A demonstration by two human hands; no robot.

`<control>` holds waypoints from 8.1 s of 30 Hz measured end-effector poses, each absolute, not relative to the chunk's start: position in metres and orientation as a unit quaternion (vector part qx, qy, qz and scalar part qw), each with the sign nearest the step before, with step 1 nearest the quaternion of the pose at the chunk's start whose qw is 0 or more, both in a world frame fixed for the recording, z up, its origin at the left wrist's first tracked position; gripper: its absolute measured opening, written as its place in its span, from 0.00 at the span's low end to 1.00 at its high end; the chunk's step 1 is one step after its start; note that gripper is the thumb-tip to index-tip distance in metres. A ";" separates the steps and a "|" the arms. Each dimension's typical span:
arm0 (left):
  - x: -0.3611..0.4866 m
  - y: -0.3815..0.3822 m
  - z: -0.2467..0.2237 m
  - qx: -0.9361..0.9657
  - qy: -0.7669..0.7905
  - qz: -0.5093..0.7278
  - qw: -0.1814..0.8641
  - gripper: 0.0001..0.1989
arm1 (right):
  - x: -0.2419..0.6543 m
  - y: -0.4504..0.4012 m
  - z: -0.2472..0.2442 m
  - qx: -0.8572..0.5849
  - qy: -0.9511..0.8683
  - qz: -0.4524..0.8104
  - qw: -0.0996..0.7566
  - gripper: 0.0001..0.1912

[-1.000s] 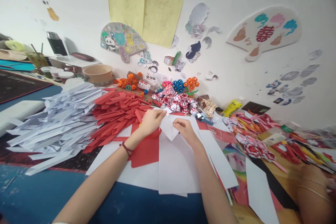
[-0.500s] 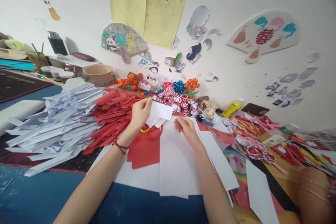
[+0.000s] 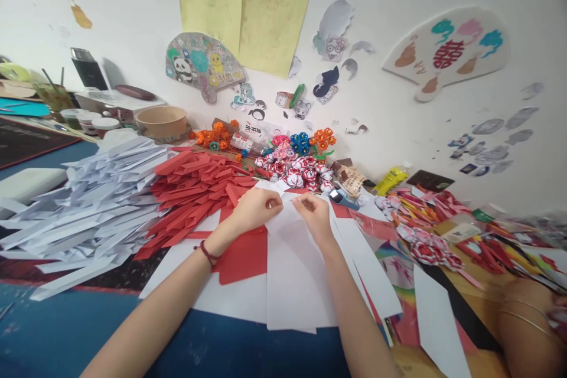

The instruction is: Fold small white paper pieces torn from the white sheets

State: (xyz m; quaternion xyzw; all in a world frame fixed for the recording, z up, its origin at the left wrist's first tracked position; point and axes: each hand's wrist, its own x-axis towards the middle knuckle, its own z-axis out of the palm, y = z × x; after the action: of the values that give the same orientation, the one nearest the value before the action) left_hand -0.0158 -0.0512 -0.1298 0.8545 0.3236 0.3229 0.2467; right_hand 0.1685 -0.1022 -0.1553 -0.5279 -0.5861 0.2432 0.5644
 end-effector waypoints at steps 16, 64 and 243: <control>-0.002 -0.065 -0.126 0.839 0.329 0.333 0.276 0.07 | 0.161 -0.109 -0.152 -0.516 -0.576 0.162 0.614 0.11; -0.012 -0.056 -0.127 0.830 0.417 0.310 0.205 0.10 | 0.151 -0.099 -0.162 -0.510 -0.560 0.402 0.514 0.10; -0.017 -0.045 -0.125 0.778 0.297 0.408 0.375 0.12 | 0.148 -0.104 -0.141 -0.482 -0.623 0.282 0.548 0.12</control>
State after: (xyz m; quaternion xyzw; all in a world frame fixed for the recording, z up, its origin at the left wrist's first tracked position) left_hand -0.0174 -0.0453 -0.1255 0.7776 0.2968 0.4084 0.3748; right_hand 0.1475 -0.1041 -0.1412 -0.4825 -0.6227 0.2820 0.5476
